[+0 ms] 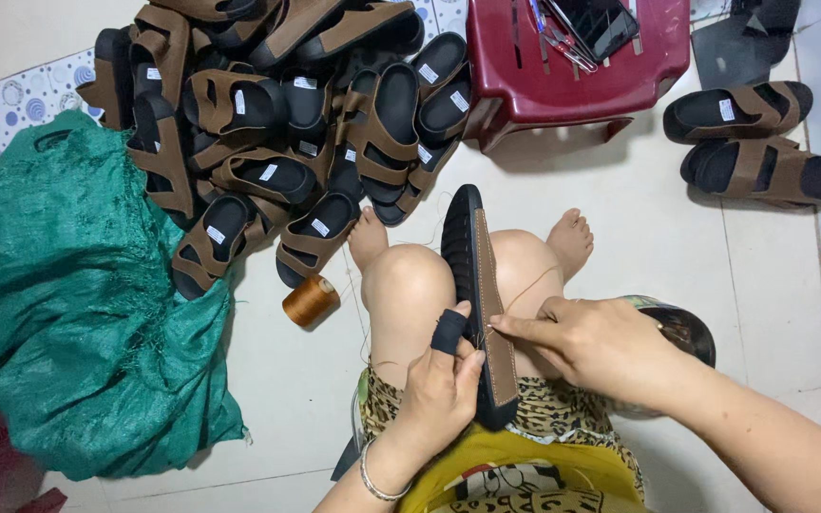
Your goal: The person sits on the floor and sews a brown sandal using a needle and thread. They repeatedly push the needle through the sole and pull the thread tight to secure the sandal's parts.
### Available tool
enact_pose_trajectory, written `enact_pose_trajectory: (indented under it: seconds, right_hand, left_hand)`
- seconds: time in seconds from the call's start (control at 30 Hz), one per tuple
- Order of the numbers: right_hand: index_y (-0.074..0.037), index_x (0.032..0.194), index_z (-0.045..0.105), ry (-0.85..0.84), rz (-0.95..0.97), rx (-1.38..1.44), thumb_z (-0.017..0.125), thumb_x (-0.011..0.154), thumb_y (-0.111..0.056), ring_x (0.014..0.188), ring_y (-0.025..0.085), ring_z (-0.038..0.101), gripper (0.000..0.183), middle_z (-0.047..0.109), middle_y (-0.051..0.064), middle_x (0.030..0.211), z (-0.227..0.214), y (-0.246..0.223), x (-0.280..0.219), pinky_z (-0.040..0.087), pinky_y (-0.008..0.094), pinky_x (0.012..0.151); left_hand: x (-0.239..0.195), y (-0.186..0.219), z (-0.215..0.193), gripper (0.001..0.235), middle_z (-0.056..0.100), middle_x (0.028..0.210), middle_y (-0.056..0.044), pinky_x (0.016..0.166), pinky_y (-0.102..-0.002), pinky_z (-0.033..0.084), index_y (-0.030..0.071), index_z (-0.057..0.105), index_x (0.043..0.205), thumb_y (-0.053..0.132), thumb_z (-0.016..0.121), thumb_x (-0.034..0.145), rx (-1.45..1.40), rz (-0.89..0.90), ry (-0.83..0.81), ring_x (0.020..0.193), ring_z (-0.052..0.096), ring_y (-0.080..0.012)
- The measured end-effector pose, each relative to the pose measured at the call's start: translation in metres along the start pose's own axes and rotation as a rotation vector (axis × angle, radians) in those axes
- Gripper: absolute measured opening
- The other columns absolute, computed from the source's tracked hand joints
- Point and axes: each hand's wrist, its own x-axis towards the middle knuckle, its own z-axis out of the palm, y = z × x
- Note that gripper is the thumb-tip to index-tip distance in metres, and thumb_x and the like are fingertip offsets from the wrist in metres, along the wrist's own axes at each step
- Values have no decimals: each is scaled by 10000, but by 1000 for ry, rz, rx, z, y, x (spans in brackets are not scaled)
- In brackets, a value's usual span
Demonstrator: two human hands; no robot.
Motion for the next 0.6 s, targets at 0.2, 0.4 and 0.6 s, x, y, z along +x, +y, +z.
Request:
enact_pose_trajectory:
  seconds: [0.2,0.4,0.6]
  right_hand:
    - [-135,954,511,154,-98,-219,623,849,-143,480,330,614,154,555,92,730,0,-35,25,493,475,363]
    - [-195,1216,523,107,-1,60,467,1043,-415,609,397,689,285,706,93,782,-3,-25,31,528,556,458]
    - [-186,1257,622,370,-90,166,585,993,-360,739,290,736,318,766,40,885,7,-19,22,553,475,522]
  left_hand:
    - [-2,-8,9,561,564,765,-36,554,-303,461,5,335,1530,93,553,1021,-90,-108,74,566,491,-158]
    - [-3,-13,3,584,579,788,-31,508,-294,592,55,351,1508,33,582,973,-256,-337,26,594,604,-148]
    - [37,22,-32,704,571,743,2,727,-332,543,114,265,1626,116,554,984,-157,-419,-275,675,589,-167]
